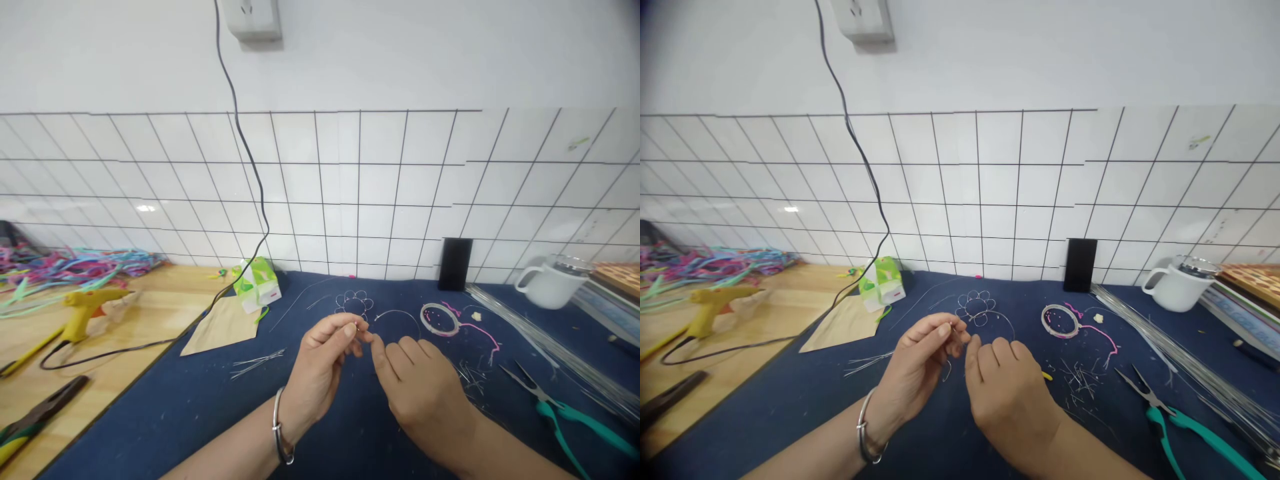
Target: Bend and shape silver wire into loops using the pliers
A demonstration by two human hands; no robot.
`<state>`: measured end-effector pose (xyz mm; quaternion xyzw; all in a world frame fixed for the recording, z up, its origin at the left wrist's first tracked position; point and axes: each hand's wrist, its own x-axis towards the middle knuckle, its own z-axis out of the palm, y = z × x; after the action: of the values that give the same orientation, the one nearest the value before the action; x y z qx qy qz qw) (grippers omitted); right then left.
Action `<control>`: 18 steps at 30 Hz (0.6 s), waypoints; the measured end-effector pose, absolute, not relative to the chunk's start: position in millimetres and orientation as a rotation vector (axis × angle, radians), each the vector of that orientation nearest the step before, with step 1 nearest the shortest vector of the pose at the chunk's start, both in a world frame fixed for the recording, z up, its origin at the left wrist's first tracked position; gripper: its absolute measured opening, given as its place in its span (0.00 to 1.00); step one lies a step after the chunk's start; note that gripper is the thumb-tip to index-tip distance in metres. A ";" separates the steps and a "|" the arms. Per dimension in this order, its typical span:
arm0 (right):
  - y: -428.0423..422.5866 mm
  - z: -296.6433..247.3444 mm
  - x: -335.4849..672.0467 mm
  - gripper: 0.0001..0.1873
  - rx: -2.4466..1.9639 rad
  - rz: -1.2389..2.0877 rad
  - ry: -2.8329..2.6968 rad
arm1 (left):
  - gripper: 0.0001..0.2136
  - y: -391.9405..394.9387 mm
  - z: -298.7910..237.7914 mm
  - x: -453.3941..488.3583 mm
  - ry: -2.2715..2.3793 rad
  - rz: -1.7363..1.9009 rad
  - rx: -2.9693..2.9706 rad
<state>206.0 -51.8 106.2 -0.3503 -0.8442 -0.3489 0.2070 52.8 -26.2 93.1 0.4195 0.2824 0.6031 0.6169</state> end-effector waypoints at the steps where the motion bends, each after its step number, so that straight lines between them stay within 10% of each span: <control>1: -51.7 106.4 206.1 0.14 -0.973 -0.978 -2.353 | 0.05 -25.7 93.7 51.9 0.653 1.385 0.980; 18: -50.3 99.6 202.5 0.10 -0.916 -0.897 -2.277 | 0.05 -23.3 89.5 55.4 0.515 1.284 0.778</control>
<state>202.5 -50.3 99.6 -0.3383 -0.8412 -0.3312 0.2611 55.4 -23.3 89.5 0.3494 0.2314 0.5768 0.7012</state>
